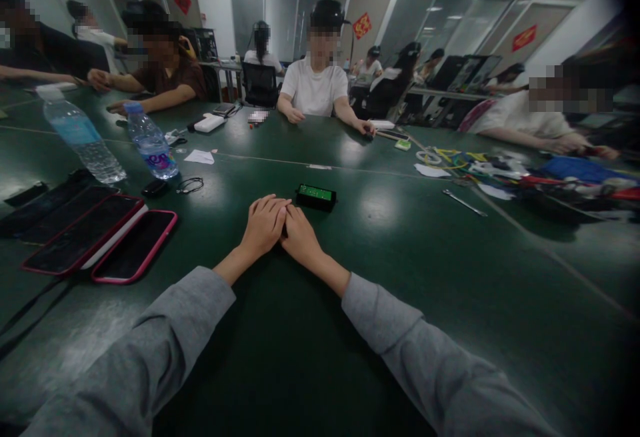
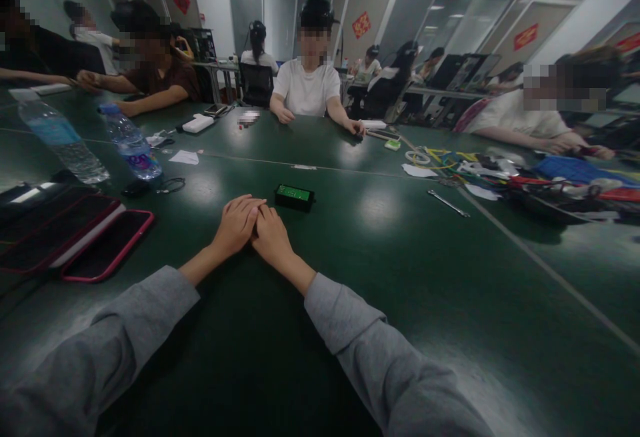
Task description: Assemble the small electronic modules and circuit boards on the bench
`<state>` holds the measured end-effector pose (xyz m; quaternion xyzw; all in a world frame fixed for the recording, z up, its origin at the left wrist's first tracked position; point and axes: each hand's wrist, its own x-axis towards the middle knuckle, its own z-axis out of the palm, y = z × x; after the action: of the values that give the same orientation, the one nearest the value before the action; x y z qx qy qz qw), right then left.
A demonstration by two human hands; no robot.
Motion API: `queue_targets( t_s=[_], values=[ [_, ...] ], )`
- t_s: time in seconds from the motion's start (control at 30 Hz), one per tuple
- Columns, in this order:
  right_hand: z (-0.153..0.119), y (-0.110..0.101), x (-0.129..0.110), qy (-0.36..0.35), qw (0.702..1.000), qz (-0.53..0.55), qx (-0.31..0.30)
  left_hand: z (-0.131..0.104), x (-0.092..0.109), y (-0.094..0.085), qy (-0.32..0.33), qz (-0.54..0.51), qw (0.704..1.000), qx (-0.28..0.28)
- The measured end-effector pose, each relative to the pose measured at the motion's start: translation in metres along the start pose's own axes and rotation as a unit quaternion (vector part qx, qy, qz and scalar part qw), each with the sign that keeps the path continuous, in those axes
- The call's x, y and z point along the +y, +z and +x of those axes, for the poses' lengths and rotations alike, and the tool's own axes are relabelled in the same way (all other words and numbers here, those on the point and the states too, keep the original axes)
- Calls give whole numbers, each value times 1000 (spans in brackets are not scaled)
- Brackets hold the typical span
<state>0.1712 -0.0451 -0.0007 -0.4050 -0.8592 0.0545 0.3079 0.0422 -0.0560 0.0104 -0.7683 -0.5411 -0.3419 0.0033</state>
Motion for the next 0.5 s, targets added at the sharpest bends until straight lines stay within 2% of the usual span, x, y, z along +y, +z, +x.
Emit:
queue_targets(
  t_s=[0.5],
  values=[
    [0, 0, 0, -7, 1000, -9, -1, -1, -1, 1, 0, 2, 1000, 1]
  ],
)
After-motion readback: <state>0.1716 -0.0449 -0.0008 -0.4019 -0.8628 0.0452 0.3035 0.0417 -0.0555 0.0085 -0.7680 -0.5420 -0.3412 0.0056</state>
